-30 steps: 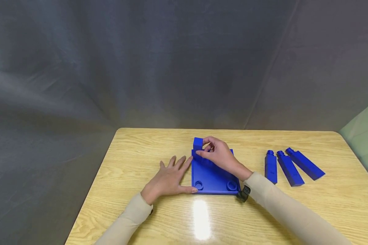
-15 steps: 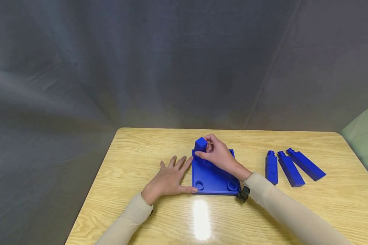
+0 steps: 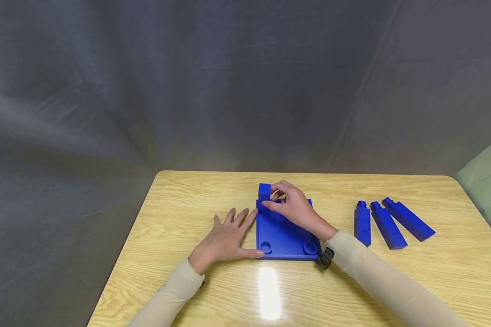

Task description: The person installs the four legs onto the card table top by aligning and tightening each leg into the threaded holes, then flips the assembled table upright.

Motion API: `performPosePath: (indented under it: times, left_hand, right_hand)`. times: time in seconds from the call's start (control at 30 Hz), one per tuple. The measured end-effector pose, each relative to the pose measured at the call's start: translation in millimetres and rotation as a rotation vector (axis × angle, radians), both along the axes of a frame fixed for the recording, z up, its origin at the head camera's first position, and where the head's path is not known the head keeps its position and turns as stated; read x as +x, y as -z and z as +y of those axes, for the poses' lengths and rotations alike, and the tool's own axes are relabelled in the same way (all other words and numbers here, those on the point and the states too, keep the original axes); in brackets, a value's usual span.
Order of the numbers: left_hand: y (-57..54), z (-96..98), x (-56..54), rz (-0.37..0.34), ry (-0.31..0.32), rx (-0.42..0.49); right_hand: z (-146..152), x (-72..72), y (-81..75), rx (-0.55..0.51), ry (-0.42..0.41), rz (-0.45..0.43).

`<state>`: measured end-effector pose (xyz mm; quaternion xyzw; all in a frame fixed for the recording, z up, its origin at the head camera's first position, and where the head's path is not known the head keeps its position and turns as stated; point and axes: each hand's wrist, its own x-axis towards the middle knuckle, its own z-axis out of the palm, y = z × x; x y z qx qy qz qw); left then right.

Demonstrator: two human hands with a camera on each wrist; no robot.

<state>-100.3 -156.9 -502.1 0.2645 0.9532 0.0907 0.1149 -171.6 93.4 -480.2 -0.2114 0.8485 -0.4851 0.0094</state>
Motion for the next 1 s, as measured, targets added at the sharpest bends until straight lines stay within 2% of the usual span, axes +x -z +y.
performPosePath:
  times: [0.43, 0.7, 1.0]
  left_hand:
    - [-0.6, -0.6, -0.2, -0.003, -0.002, 0.009]
    - [0.5, -0.7, 0.5, -0.017, -0.004, 0.036]
    - [0.0, 0.0, 0.0, -0.013, -0.004, 0.014]
  right_hand:
    - [-1.3, 1.6, 0.4, -0.025, 0.001, -0.077]
    - [-1.3, -1.9, 5.3, -0.031, -0.004, -0.064]
    - [-3.8, -1.7, 5.6, -0.063, -0.038, -0.052]
